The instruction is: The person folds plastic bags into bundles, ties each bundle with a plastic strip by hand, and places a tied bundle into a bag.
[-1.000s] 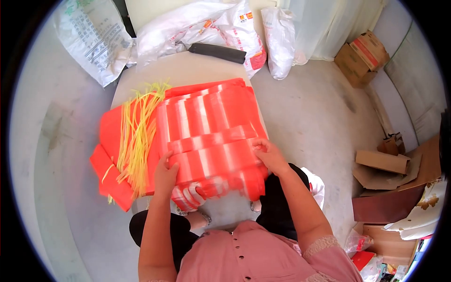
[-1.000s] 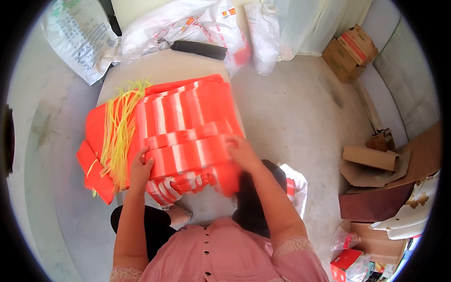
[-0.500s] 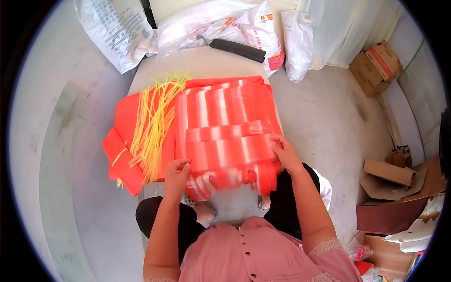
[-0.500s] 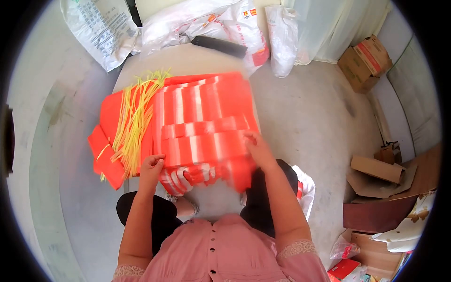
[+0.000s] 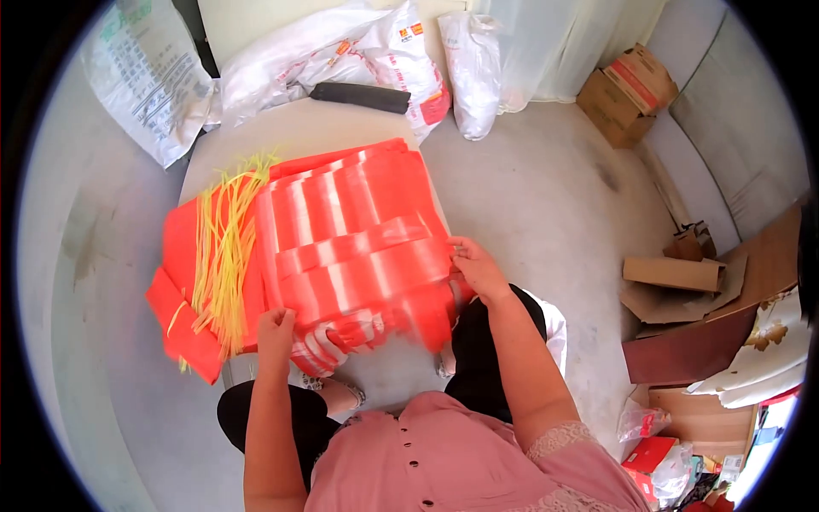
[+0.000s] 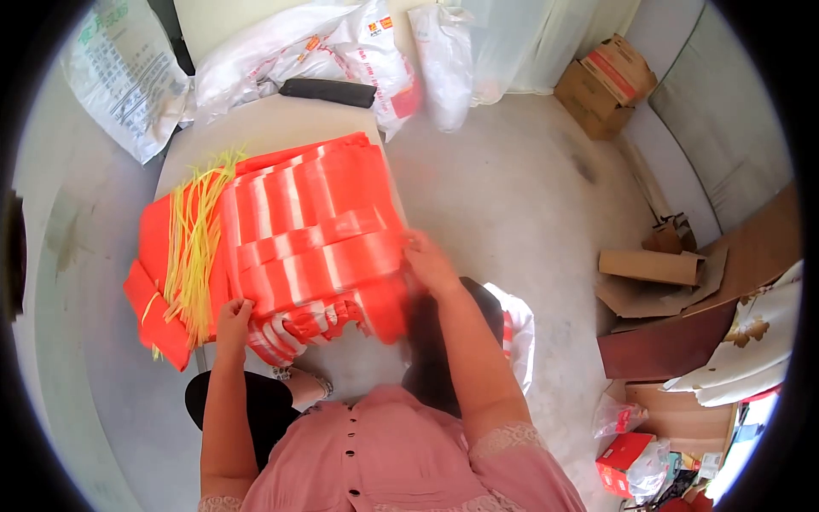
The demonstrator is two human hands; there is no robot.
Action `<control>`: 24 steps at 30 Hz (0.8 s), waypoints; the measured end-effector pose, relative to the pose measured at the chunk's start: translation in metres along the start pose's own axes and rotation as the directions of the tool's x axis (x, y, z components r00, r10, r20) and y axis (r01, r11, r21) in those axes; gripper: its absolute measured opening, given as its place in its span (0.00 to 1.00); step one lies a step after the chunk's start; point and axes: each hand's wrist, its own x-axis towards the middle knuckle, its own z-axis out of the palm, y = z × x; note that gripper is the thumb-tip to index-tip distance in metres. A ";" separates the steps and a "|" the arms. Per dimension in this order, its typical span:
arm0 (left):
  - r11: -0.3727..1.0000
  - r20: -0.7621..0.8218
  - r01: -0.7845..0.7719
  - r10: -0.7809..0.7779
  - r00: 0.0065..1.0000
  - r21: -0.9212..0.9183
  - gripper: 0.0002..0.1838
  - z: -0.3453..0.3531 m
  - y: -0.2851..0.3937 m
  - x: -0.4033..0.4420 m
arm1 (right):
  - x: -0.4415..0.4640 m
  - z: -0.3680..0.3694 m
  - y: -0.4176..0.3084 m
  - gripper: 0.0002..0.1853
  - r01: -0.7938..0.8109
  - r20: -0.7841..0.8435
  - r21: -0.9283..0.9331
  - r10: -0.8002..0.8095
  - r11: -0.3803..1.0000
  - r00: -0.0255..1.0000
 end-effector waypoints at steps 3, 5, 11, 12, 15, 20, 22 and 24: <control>0.999 0.098 0.035 -0.036 0.995 0.015 0.12 -0.004 0.008 -0.002 | 0.001 -0.002 0.002 0.20 0.024 0.040 0.013 -0.025 1.000 0.999; 0.994 0.041 0.017 -0.013 0.999 -0.108 0.12 0.003 0.013 -0.007 | -0.002 0.000 -0.004 0.21 0.046 0.058 0.018 -0.047 0.999 0.997; 0.991 -0.009 0.073 -0.074 0.997 -0.110 0.13 -0.006 0.001 -0.008 | 0.010 -0.005 0.000 0.22 0.033 0.115 -0.046 -0.028 0.998 0.993; 0.993 0.001 0.080 -0.080 0.997 -0.083 0.13 -0.007 0.001 -0.009 | 0.012 -0.004 -0.001 0.23 0.019 0.112 -0.048 -0.014 0.999 0.994; 0.998 0.022 0.063 -0.063 0.998 -0.014 0.15 -0.008 0.003 -0.010 | 0.015 -0.002 -0.001 0.25 -0.008 0.102 -0.052 0.013 0.999 0.995; 0.994 0.011 0.083 -0.083 0.996 -0.073 0.16 -0.003 0.015 -0.014 | 0.022 0.000 0.008 0.26 0.012 0.084 -0.048 -0.008 0.999 0.996; 0.991 0.038 0.117 -0.114 0.993 -0.059 0.17 -0.004 0.018 -0.011 | 0.020 0.003 0.004 0.27 0.000 0.089 -0.039 0.004 0.999 0.996; 0.989 0.052 0.138 -0.136 0.989 -0.058 0.17 -0.003 0.022 -0.008 | 0.016 0.004 -0.002 0.27 -0.012 0.091 -0.030 0.015 0.999 0.996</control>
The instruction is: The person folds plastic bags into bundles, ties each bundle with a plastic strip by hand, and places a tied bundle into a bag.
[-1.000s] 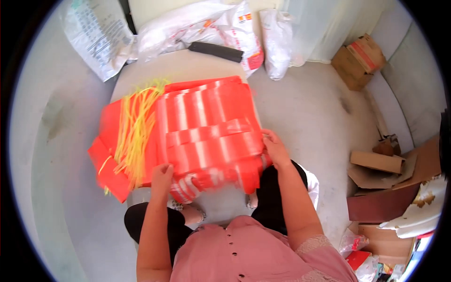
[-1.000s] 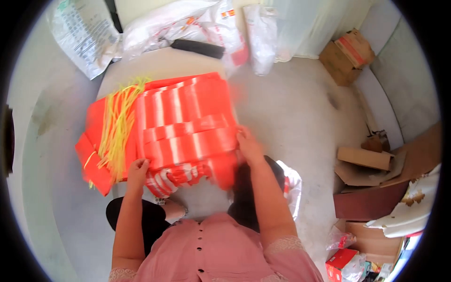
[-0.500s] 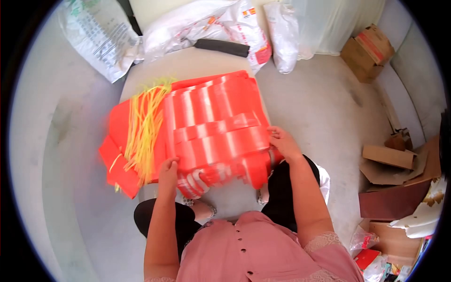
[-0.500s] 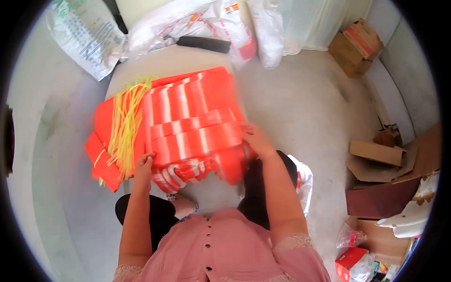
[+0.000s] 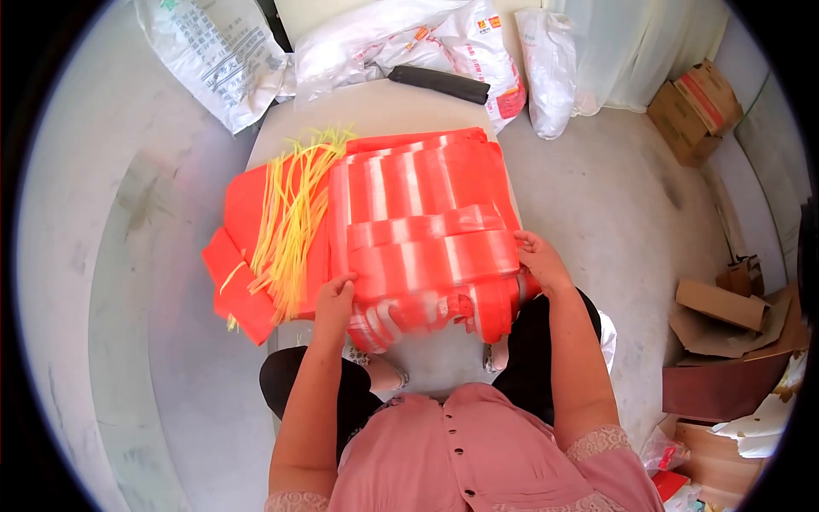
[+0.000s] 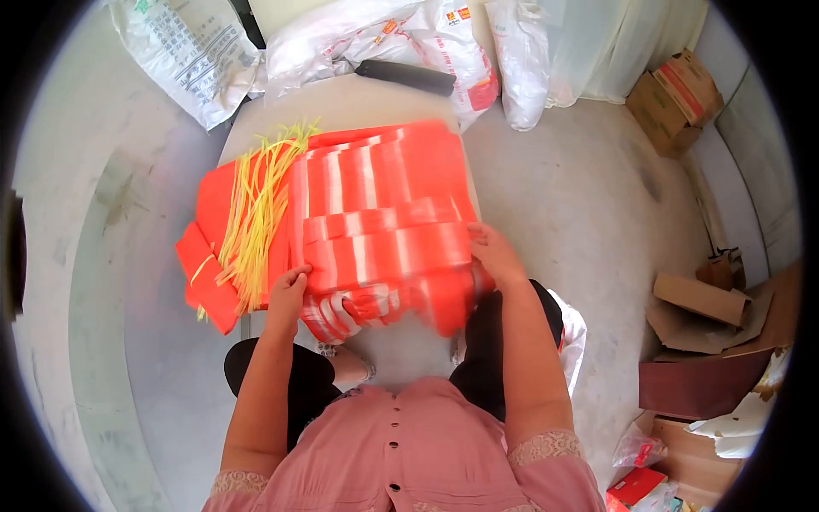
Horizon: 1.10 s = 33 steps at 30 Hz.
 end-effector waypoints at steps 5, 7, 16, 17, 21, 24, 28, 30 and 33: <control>0.992 -0.005 0.013 -0.013 1.000 -0.122 0.15 0.004 -0.007 0.011 | 0.001 0.001 -0.001 0.28 -0.005 0.007 0.004 0.005 1.000 1.000; 0.987 -0.010 0.016 -0.018 1.000 -0.160 0.14 0.005 -0.010 0.015 | 0.005 -0.002 0.003 0.26 0.000 -0.002 0.006 0.000 1.000 1.000; 0.960 0.019 -0.172 0.172 0.985 0.221 0.10 0.001 -0.025 0.024 | 0.000 0.002 -0.003 0.33 0.012 -0.036 -0.124 -0.016 0.992 0.999; 0.946 -0.025 -0.198 0.211 0.977 0.256 0.10 0.001 -0.035 0.024 | -0.002 0.003 -0.007 0.34 0.004 -0.035 -0.155 -0.009 0.988 0.999; 0.975 -0.007 -0.105 0.108 0.994 0.196 0.10 -0.002 -0.032 0.024 | -0.001 -0.001 -0.001 0.35 0.007 -0.022 -0.174 -0.011 0.985 1.000; 0.977 -0.069 -0.167 0.177 0.982 0.131 0.09 0.005 -0.037 0.025 | -0.010 0.007 -0.016 0.35 -0.005 -0.027 -0.107 0.002 0.994 1.000; 0.987 -0.071 -0.139 0.145 0.987 0.085 0.09 0.005 -0.033 0.024 | -0.009 0.007 -0.013 0.34 0.012 -0.047 -0.072 -0.015 0.997 0.999; 0.990 -0.077 -0.131 0.134 0.988 0.051 0.09 0.008 -0.024 0.019 | -0.008 0.006 -0.011 0.34 0.030 -0.059 -0.063 -0.034 0.998 0.998; 0.995 -0.041 -0.093 0.095 0.995 0.031 0.09 0.006 -0.015 0.014 | -0.009 0.005 -0.011 0.33 0.032 -0.069 -0.075 -0.037 0.997 0.997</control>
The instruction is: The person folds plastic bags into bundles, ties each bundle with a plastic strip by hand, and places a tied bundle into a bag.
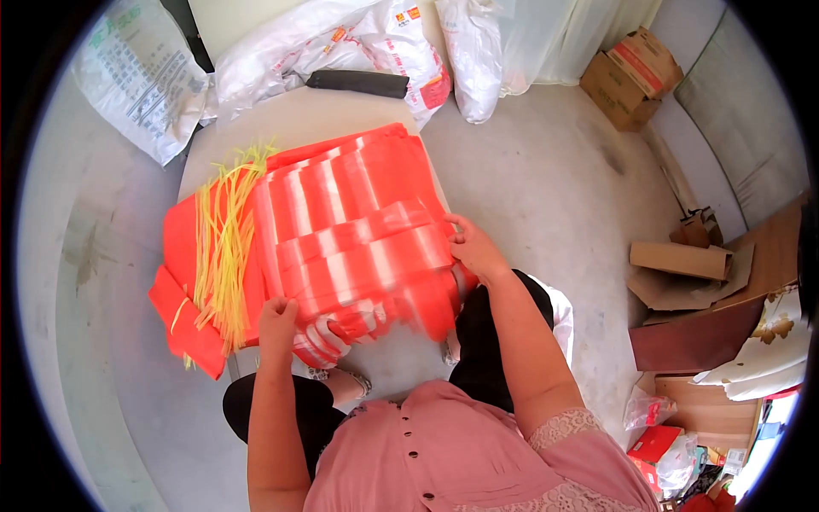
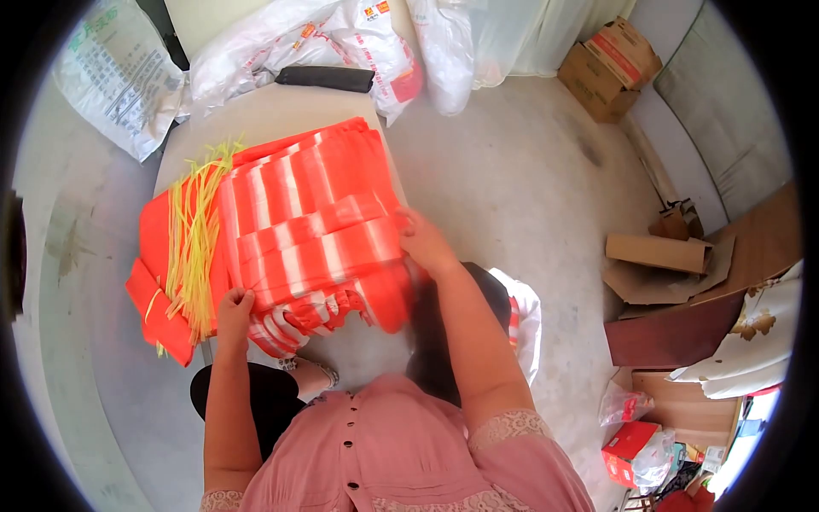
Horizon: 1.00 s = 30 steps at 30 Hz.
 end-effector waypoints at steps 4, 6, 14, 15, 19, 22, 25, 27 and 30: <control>0.999 0.065 0.040 -0.041 0.997 0.006 0.09 -0.006 0.002 0.002 | 0.004 -0.002 0.006 0.33 0.006 0.006 -0.014 -0.006 1.000 1.000; 0.999 0.044 0.031 -0.030 0.999 -0.027 0.08 -0.005 0.001 0.003 | 0.003 -0.002 0.004 0.33 -0.006 0.013 0.006 0.006 1.000 1.000; 1.000 0.021 -0.003 0.004 1.000 -0.024 0.08 -0.005 -0.001 0.005 | 0.000 -0.002 -0.003 0.32 -0.006 0.011 0.037 0.005 0.999 1.000; 1.000 0.011 -0.011 0.011 1.000 -0.010 0.08 -0.004 0.002 0.002 | -0.001 -0.002 -0.004 0.32 -0.016 0.015 0.037 0.016 0.999 1.000; 0.994 -0.039 -0.105 0.104 0.994 -0.039 0.12 -0.001 -0.011 0.004 | -0.008 0.000 -0.014 0.31 -0.044 0.021 0.028 0.044 0.999 0.999; 0.992 -0.067 -0.109 0.113 0.991 0.057 0.21 0.000 -0.015 0.002 | -0.015 0.001 -0.023 0.31 -0.057 0.026 0.028 0.056 0.998 0.998; 0.978 -0.068 -0.160 0.170 0.983 0.137 0.26 0.001 -0.015 0.000 | -0.012 0.003 -0.017 0.31 -0.041 0.013 0.084 0.040 0.996 0.999; 0.962 -0.046 -0.185 0.198 0.979 0.199 0.28 0.001 -0.014 -0.001 | -0.014 0.004 -0.017 0.31 -0.034 -0.001 0.094 0.034 0.995 0.999; 0.944 -0.047 -0.217 0.235 0.971 0.248 0.31 0.004 -0.005 -0.006 | -0.022 0.005 -0.024 0.32 -0.025 0.005 0.013 0.025 1.000 1.000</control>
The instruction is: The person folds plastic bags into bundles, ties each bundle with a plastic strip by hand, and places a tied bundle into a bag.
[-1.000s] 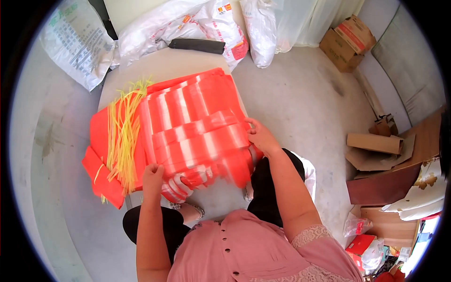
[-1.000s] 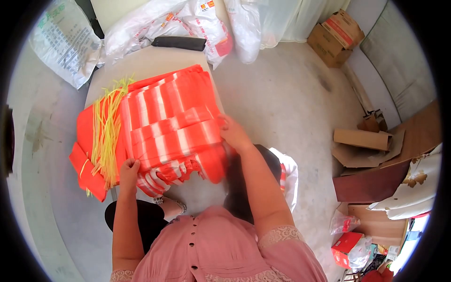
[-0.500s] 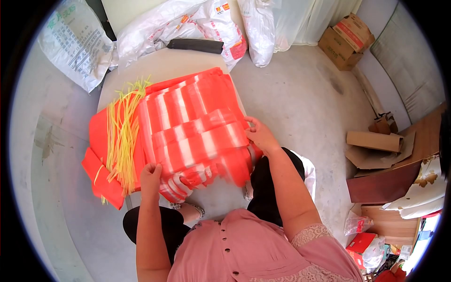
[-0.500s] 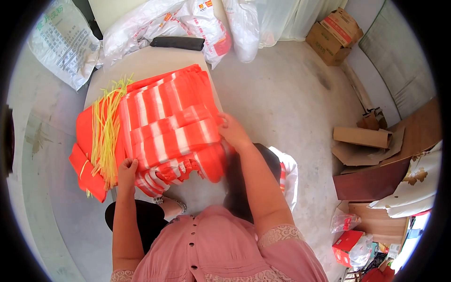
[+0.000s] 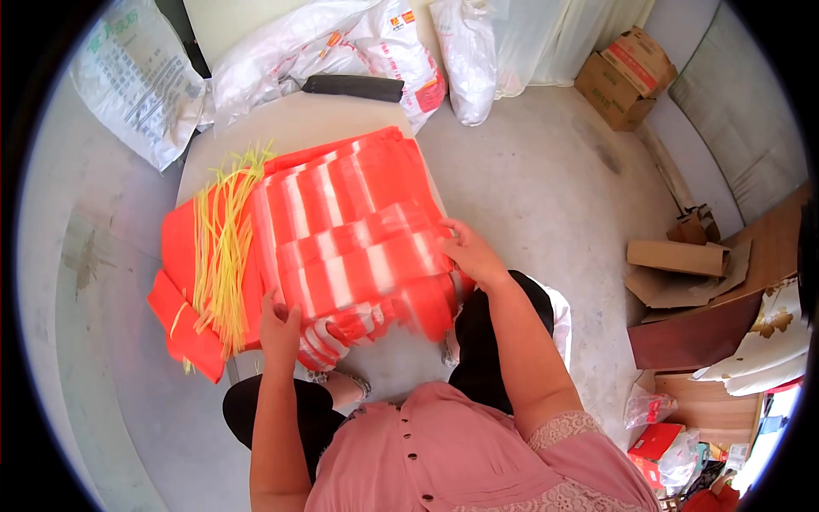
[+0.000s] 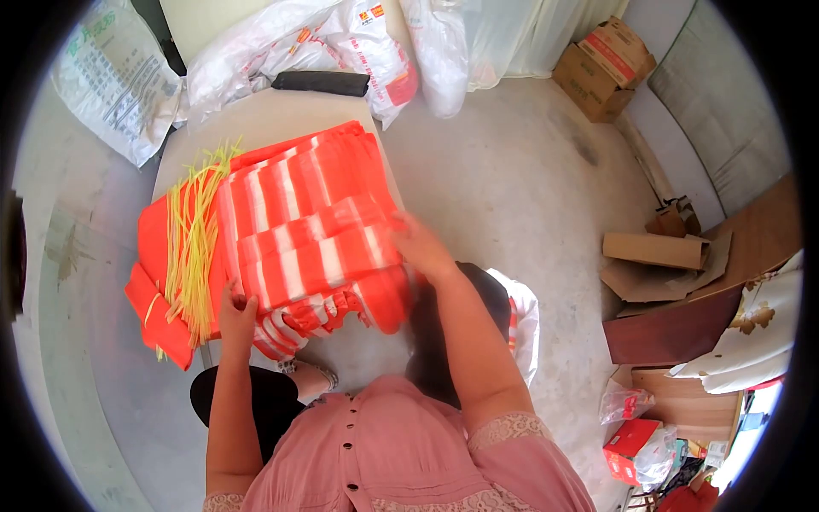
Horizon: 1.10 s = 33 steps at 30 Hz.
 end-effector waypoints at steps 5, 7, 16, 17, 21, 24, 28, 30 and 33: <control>0.979 0.006 -0.084 0.084 0.996 0.188 0.35 -0.002 0.014 -0.005 | -0.001 -0.001 0.007 0.32 0.034 0.026 -0.133 -0.031 0.991 0.999; 0.883 -0.037 -0.284 0.320 0.947 0.372 0.37 0.001 0.014 -0.007 | 0.007 0.001 0.020 0.29 0.164 -0.127 -0.322 -0.215 0.932 0.968; 0.542 0.504 -0.708 0.499 0.705 0.453 0.39 0.042 0.079 -0.013 | -0.005 0.082 0.032 0.35 0.747 0.506 -0.639 -0.631 0.183 0.588; 0.559 0.511 -0.704 0.489 0.707 0.439 0.40 0.047 0.077 -0.011 | -0.006 0.089 0.031 0.37 0.734 0.528 -0.651 -0.579 0.194 0.621; 0.599 0.534 -0.697 0.468 0.704 0.394 0.40 0.051 0.070 -0.004 | -0.003 0.083 0.030 0.43 0.692 0.519 -0.693 -0.525 0.204 0.675; 0.604 0.541 -0.703 0.472 0.696 0.376 0.40 0.047 0.067 -0.002 | -0.006 0.066 0.023 0.46 0.645 0.490 -0.729 -0.482 0.230 0.726; 0.611 0.518 -0.701 0.491 0.700 0.368 0.39 0.043 0.067 -0.003 | -0.004 0.028 0.035 0.47 0.487 0.350 -0.786 -0.375 0.380 0.858; 0.630 0.505 -0.684 0.482 0.716 0.368 0.39 0.041 0.068 -0.004 | -0.014 0.004 0.024 0.47 0.294 0.207 -0.814 -0.222 0.501 0.953; 0.630 0.520 -0.670 0.449 0.727 0.393 0.39 0.038 0.068 -0.005 | -0.016 -0.023 0.033 0.43 0.253 0.132 -0.883 -0.308 0.395 0.942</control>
